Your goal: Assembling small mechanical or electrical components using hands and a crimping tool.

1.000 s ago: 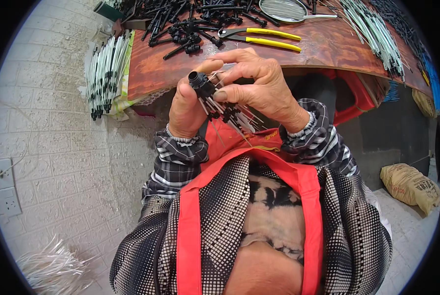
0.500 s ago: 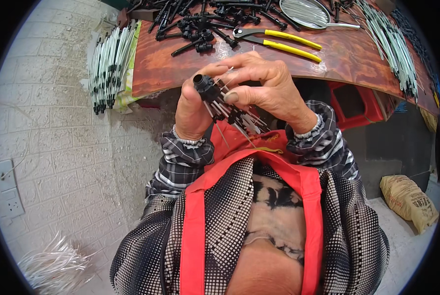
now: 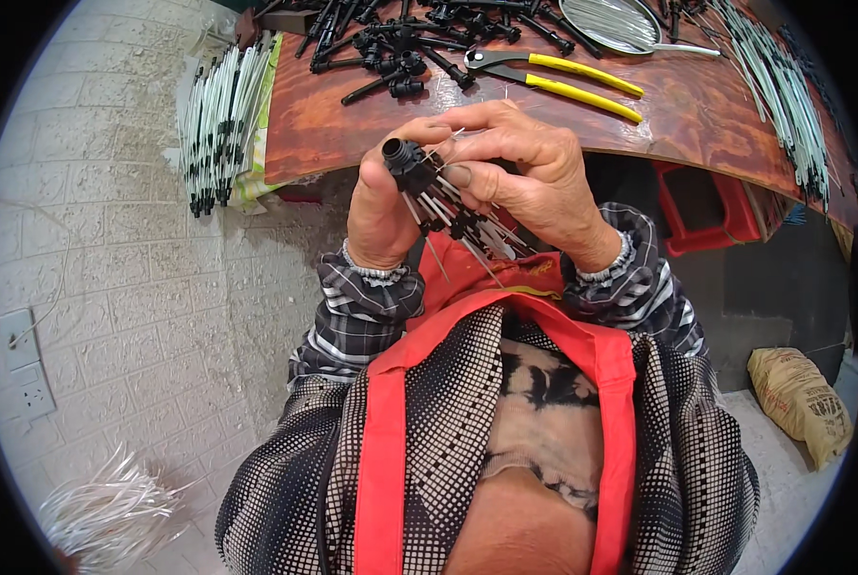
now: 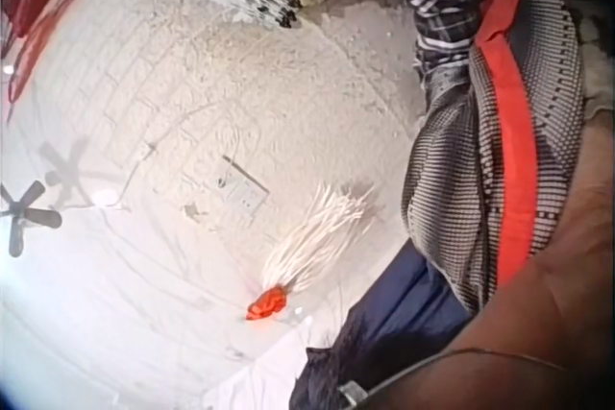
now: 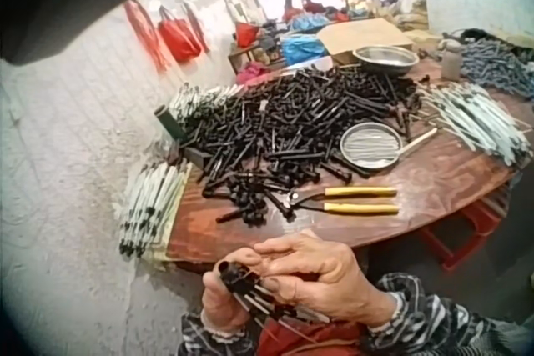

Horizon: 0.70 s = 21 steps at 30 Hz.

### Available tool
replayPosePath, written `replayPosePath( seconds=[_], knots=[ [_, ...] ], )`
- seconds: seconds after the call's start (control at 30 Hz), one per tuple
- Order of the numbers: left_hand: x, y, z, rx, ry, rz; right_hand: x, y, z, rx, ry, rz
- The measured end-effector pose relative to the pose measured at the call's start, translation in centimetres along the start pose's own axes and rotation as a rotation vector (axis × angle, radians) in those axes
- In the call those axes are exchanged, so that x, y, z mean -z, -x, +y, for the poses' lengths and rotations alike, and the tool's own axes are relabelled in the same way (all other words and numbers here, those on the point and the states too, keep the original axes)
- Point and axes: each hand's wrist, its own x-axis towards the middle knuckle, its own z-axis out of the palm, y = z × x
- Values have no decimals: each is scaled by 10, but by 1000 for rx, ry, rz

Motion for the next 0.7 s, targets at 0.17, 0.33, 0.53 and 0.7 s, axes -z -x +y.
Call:
replayPosePath(
  seconds=[0.17, 0.33, 0.53, 0.7],
  knots=[
    [1, -1, -1, 9, 53, -38, -3, 0, 3, 15, -102, 26],
    [0, 0, -3, 16, 50, 3, 1, 0, 7, 19, -64, 12],
    [-3, 0, 0, 16, -32, -3, 1, -1, 2, -1, -34, 24],
    [-4, 1, 1, 13, -56, 15, -2, -2, -2, -40, -74, 50]
  ],
)
